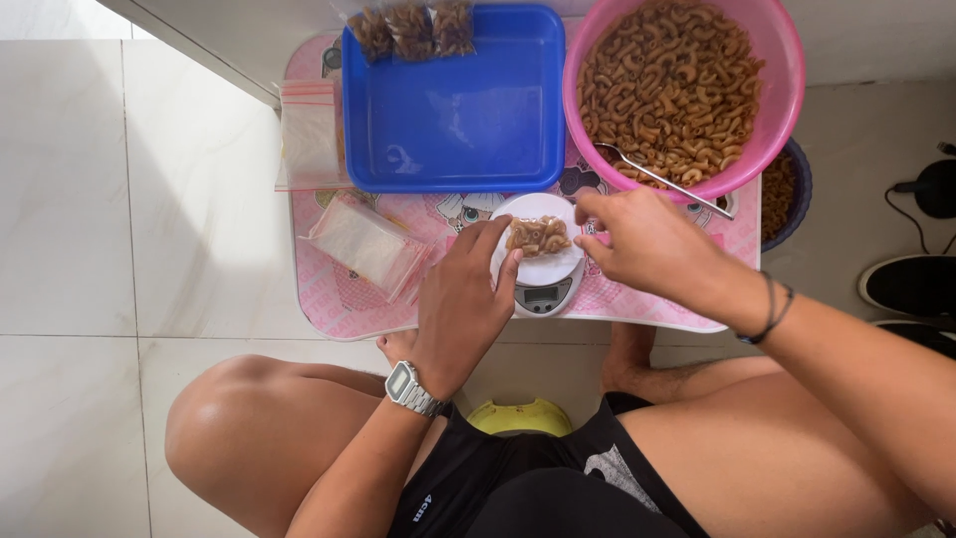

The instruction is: The person is scooping snacks from a large bowl into small plastic bags, weighing each bag on a digital scale, and then sealing the bags.

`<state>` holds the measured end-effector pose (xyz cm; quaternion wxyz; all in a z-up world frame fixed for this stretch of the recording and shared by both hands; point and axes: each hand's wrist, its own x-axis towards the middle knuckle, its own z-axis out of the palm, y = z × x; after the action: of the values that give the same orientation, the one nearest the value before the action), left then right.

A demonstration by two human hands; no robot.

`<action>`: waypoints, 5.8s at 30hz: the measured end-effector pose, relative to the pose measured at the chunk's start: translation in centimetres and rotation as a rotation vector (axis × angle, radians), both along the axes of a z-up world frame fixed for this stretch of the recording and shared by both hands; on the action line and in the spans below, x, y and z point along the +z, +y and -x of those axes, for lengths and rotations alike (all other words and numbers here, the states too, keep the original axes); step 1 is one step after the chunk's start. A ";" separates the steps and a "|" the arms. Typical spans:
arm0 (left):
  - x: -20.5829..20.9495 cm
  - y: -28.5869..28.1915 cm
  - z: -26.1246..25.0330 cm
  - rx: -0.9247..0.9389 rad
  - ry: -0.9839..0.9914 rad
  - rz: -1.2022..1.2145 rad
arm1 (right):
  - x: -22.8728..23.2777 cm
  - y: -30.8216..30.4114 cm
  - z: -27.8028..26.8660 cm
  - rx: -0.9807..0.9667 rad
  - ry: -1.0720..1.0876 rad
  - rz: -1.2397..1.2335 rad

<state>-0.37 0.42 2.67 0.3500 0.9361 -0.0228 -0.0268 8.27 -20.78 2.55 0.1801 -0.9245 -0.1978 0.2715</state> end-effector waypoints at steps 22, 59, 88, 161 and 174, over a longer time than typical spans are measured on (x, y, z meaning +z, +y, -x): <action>0.1 0.5 0.9 -0.092 -0.034 -0.094 | 5.0 -2.7 -0.6 0.381 0.287 0.511; -1.1 -0.7 -1.6 0.106 0.112 0.936 | 7.7 3.4 1.0 -0.221 0.232 -0.129; 4.4 3.5 0.5 0.362 0.021 0.743 | -5.5 12.3 -10.2 -0.454 -0.208 -0.498; 3.6 3.0 -0.3 0.147 0.095 0.677 | -8.2 13.2 -12.8 -0.205 -0.241 -0.250; 0.8 4.0 2.5 -0.236 0.114 -0.086 | 0.3 14.5 -2.0 0.230 -0.192 -0.456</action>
<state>-2.86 4.40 3.51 0.3047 0.9379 -0.1118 -0.1221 10.28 -6.33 2.85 0.3319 -0.8531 -0.3738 0.1496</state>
